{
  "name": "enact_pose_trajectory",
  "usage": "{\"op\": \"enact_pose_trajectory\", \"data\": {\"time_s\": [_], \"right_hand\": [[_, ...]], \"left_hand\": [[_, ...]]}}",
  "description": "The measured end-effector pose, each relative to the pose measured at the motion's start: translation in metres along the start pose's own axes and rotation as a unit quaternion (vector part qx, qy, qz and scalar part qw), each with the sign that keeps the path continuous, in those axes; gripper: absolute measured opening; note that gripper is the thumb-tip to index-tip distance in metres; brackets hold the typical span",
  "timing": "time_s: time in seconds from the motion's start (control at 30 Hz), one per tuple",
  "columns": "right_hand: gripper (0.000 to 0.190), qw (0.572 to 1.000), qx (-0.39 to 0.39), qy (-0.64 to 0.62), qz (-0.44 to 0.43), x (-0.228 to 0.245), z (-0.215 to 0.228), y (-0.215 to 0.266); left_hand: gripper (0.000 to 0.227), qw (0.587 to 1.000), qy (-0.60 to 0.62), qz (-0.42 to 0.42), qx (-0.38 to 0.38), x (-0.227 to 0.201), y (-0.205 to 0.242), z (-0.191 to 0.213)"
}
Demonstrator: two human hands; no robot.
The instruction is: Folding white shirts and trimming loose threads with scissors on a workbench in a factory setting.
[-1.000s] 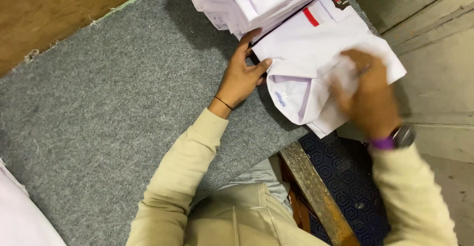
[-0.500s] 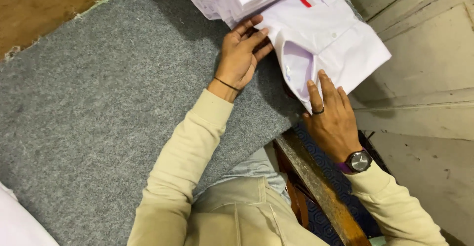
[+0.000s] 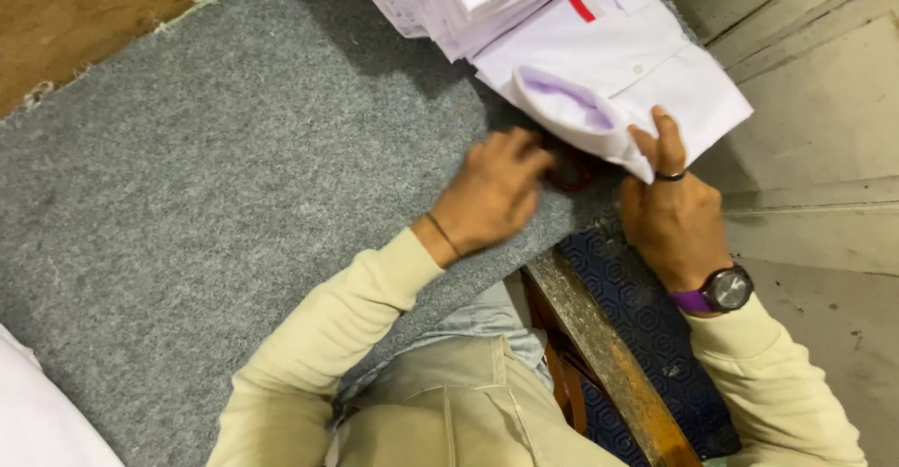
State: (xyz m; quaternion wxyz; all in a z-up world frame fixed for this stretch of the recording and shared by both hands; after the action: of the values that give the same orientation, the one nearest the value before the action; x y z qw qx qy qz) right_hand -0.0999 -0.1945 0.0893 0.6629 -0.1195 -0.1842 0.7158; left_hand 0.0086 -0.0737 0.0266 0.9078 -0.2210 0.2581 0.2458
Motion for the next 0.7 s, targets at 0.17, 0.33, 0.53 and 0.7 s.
{"op": "enact_pose_trajectory", "data": {"time_s": [0.17,0.33,0.53,0.7], "right_hand": [[0.073,1.0,0.014,0.017,-0.001,0.002,0.001,-0.001],[0.066,0.995,0.079,0.061,0.031,0.007,-0.04,0.026],[0.066,0.974,0.107,0.156,0.122,0.033,-0.043,0.015],[0.065,0.989,0.109,-0.037,0.091,0.016,-0.018,-0.026]], "left_hand": [[0.02,0.993,-0.083,-0.009,0.08,-0.018,0.008,-0.018],[0.02,0.991,-0.106,-0.027,0.083,-0.018,0.067,0.022],[0.026,0.98,-0.157,0.046,0.11,0.014,0.165,0.081],[0.021,0.945,-0.181,0.259,0.087,0.07,0.229,0.131]]}}
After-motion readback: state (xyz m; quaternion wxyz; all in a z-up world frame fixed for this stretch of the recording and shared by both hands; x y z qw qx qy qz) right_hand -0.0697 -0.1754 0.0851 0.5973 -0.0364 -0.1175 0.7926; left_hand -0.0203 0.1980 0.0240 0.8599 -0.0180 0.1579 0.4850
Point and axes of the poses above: each hand's wrist, its own y-axis away from the middle knuckle, its own z-axis out of the back of the hand, x = y × z, the point moved 9 cm from there along -y, towards the middle knuckle, and after that the axes turned 15 degrees about z, right-handed, at the moved point
